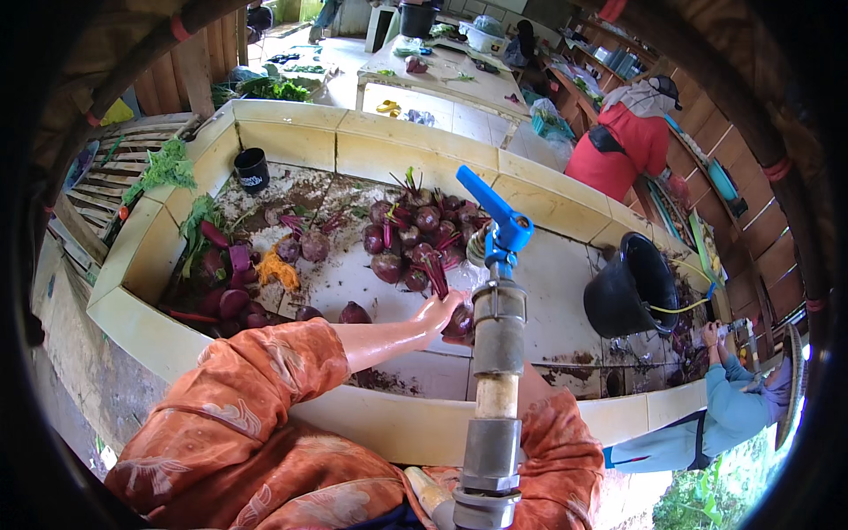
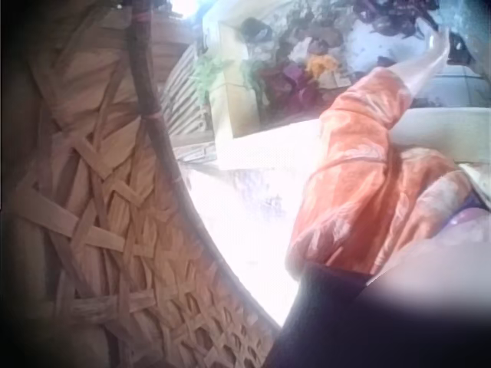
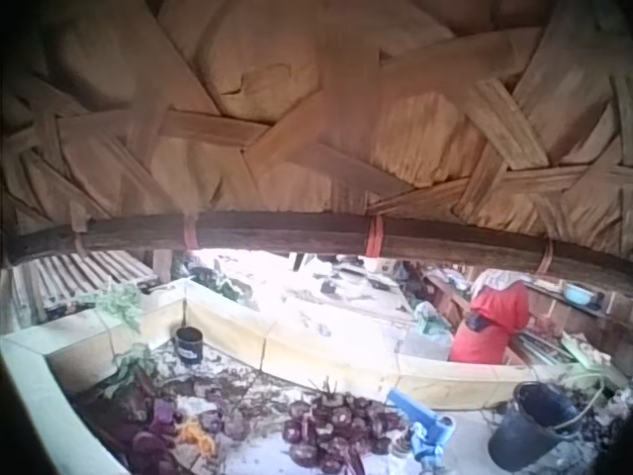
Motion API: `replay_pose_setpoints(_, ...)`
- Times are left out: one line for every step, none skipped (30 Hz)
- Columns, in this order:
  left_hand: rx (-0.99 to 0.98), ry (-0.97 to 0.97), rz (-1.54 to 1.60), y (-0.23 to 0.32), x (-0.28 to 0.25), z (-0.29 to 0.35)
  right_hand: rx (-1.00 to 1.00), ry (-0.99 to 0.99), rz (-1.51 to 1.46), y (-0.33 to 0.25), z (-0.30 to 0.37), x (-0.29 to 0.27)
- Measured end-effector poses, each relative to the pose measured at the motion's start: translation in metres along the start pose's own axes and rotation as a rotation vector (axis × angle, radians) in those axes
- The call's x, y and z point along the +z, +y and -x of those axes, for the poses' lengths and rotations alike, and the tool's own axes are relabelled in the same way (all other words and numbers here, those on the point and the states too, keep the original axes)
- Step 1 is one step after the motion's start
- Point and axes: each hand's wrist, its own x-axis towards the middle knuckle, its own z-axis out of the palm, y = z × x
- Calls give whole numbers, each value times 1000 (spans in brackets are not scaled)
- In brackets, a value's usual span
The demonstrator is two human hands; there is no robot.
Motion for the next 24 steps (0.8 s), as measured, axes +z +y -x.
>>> replay_pose_setpoints(55, 66, -41, 5, -2, -2, -21, -5, -155, 0, 2, -5)
replay_pose_setpoints(125, 148, -60, 8, -3, -2, -5, 77, -311, 0, 5, -7)
replay_pose_setpoints(145, 281, -343, 14, -6, -7, -95, 41, -239, 0, 7, -7)
replay_pose_setpoints(146, 184, -231, 14, -10, -4, -152, 70, -171, -2, 10, -5)
replay_pose_setpoints(133, 114, -130, 16, -14, -5, -207, 27, -108, -1, 11, 1)
replay_pose_setpoints(19, 39, -49, 17, -17, -4, -183, 118, 92, -6, 15, 4)
replay_pose_setpoints(-143, -44, 12, 17, -19, -4, -263, 238, 262, -9, 17, 11)
replay_pose_setpoints(-290, -143, 73, 18, -20, -3, -362, 301, 423, -13, 21, 15)
replay_pose_setpoints(-271, -132, 191, 17, -19, -1, -429, 328, 506, -18, 23, 20)
replay_pose_setpoints(-240, -138, 305, 15, -18, 1, -525, 409, 658, -21, 27, 24)
replay_pose_setpoints(-203, -156, 411, 14, -16, 3, -561, 401, 675, -25, 29, 26)
replay_pose_setpoints(-171, -186, 509, 13, -15, 3, -586, 404, 638, -27, 31, 26)
replay_pose_setpoints(-128, -191, 546, 11, -13, 4, -594, 401, 577, -29, 32, 26)
replay_pose_setpoints(-86, -178, 572, 10, -12, 4, -602, 398, 517, -30, 33, 24)
replay_pose_setpoints(-81, -146, 591, 9, -11, 5, -596, 388, 435, -30, 33, 21)
replay_pose_setpoints(-25, -143, 637, 8, -10, 5, -590, 379, 353, -30, 33, 18)
replay_pose_setpoints(57, -184, 605, 8, -11, 4, -637, 340, 344, -29, 32, 15)
replay_pose_setpoints(29, -170, 545, 9, -13, 3, -593, 377, 286, -29, 31, 11)
replay_pose_setpoints(39, -194, 499, 10, -15, 2, -601, 382, 298, -28, 30, 9)
replay_pose_setpoints(40, -214, 377, 12, -18, 2, -620, 392, 311, -28, 30, 7)
replay_pose_setpoints(170, -250, 276, 16, -21, 0, -589, 394, 290, -29, 31, 6)
replay_pose_setpoints(280, -279, 164, 20, -25, -1, -567, 402, 267, -31, 32, 6)
replay_pose_setpoints(367, -293, 40, 24, -28, -2, -545, 408, 244, -34, 34, 7)
replay_pose_setpoints(558, -219, -121, 28, -30, -3, -532, 380, 209, -37, 36, 9)
